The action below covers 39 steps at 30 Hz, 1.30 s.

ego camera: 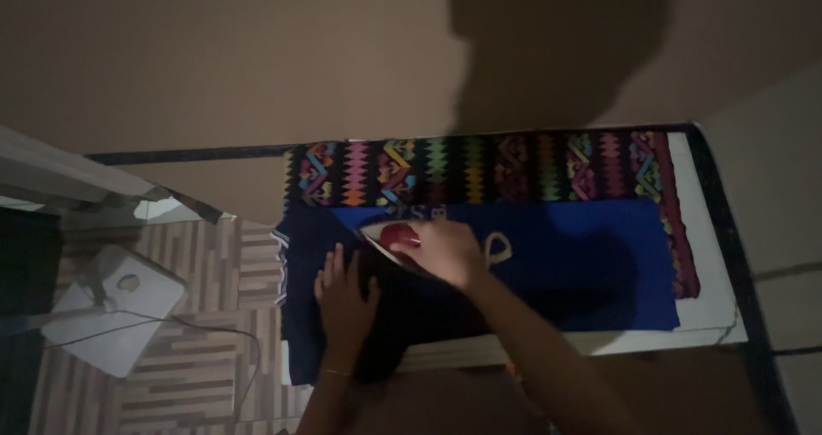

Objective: The recorder irons a blue polo shirt on an ironing board and then folds it.

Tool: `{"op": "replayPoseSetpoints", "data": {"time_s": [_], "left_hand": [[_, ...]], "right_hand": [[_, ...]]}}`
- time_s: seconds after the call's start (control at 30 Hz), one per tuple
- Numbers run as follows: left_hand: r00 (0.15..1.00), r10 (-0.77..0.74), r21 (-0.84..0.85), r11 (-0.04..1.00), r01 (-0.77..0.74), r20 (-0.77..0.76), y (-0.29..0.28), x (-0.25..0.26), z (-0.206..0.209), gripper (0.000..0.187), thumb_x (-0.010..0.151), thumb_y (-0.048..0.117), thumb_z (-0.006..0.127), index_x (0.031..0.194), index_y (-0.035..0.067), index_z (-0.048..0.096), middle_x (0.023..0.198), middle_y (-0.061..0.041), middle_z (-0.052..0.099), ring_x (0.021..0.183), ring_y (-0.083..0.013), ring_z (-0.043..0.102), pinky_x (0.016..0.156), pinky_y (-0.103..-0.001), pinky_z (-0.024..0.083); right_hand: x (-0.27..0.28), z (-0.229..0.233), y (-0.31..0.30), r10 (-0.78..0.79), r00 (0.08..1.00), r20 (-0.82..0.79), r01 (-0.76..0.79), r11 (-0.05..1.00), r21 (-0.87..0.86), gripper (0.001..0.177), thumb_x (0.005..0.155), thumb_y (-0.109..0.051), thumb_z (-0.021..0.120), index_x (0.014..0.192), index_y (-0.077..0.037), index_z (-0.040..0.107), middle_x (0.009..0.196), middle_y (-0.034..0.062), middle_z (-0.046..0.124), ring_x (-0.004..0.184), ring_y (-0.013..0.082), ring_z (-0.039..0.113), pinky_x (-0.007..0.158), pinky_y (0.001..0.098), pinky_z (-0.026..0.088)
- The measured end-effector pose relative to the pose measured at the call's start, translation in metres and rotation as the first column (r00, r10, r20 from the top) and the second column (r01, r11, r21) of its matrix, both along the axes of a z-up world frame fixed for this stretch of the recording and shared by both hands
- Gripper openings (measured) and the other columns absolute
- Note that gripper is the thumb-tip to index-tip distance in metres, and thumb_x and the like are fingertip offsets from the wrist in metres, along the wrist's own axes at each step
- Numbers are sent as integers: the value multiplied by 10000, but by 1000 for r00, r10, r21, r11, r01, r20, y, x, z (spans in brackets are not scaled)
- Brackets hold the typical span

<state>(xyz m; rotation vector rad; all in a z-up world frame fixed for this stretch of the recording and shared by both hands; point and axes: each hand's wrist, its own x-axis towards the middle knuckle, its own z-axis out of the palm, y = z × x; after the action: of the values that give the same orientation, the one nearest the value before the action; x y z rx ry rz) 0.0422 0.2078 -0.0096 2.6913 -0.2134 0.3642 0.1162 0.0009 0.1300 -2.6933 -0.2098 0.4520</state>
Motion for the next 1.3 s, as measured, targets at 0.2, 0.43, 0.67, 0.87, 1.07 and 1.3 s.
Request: {"op": "replayPoseSetpoints", "data": {"time_s": [0.2, 0.43, 0.67, 0.87, 1.07, 1.3], "left_hand": [[1000, 23, -19, 1000, -23, -13, -3, -1, 6, 574, 921, 356, 619, 1425, 88, 573, 1600, -172, 435, 1469, -346, 409, 1169, -536, 318], [1000, 7, -24, 1000, -7, -9, -3, -2, 11, 609, 906, 337, 661, 1441, 64, 558, 1588, -180, 436, 1461, -362, 408, 1156, -543, 317], [999, 7, -43, 999, -9, -35, -4, -4, 9, 566, 933, 312, 634, 1428, 50, 549, 1610, -178, 415, 1485, -378, 378, 1187, -551, 289], [995, 68, -11, 998, -69, -71, -19, -8, 3, 551, 953, 293, 607, 1437, 36, 549, 1626, -203, 389, 1502, -400, 356, 1205, -566, 274], [993, 114, -60, 991, -117, -44, -65, -18, 2, 558, 921, 295, 638, 1409, 34, 570, 1607, -262, 370, 1489, -457, 334, 1199, -605, 260], [996, -4, -64, 998, -2, -88, -142, -23, 11, 540, 909, 286, 650, 1403, 76, 583, 1622, -233, 357, 1496, -436, 338, 1196, -611, 251]], "right_hand": [[9, 0, 12, 55, 993, 108, -52, 998, -31, 453, 919, -513, 687, 1175, -147, 759, 830, 150, 762, 694, 317, 741, 653, 424, 596], [2, -7, 6, 170, 979, 112, -170, 985, -16, 443, 926, -523, 657, 1164, -165, 764, 855, 117, 772, 691, 272, 760, 674, 392, 607], [-4, -18, -7, -17, 999, 45, 21, 997, -77, 490, 908, -561, 673, 1193, -167, 735, 811, 163, 752, 740, 340, 738, 688, 450, 595], [-13, -11, -66, 203, 979, -23, -203, 979, 15, 461, 879, -543, 708, 1075, -130, 768, 883, 151, 758, 798, 333, 748, 751, 464, 594], [-27, -7, -133, 107, 992, -68, -108, 994, -17, 441, 890, -493, 696, 1138, -134, 758, 918, 154, 771, 787, 313, 760, 757, 438, 603], [-39, -5, -217, -5, 983, -186, 3, 1000, -11, 490, 885, -562, 691, 1006, -91, 745, 909, 144, 767, 789, 298, 761, 735, 422, 601]]}}
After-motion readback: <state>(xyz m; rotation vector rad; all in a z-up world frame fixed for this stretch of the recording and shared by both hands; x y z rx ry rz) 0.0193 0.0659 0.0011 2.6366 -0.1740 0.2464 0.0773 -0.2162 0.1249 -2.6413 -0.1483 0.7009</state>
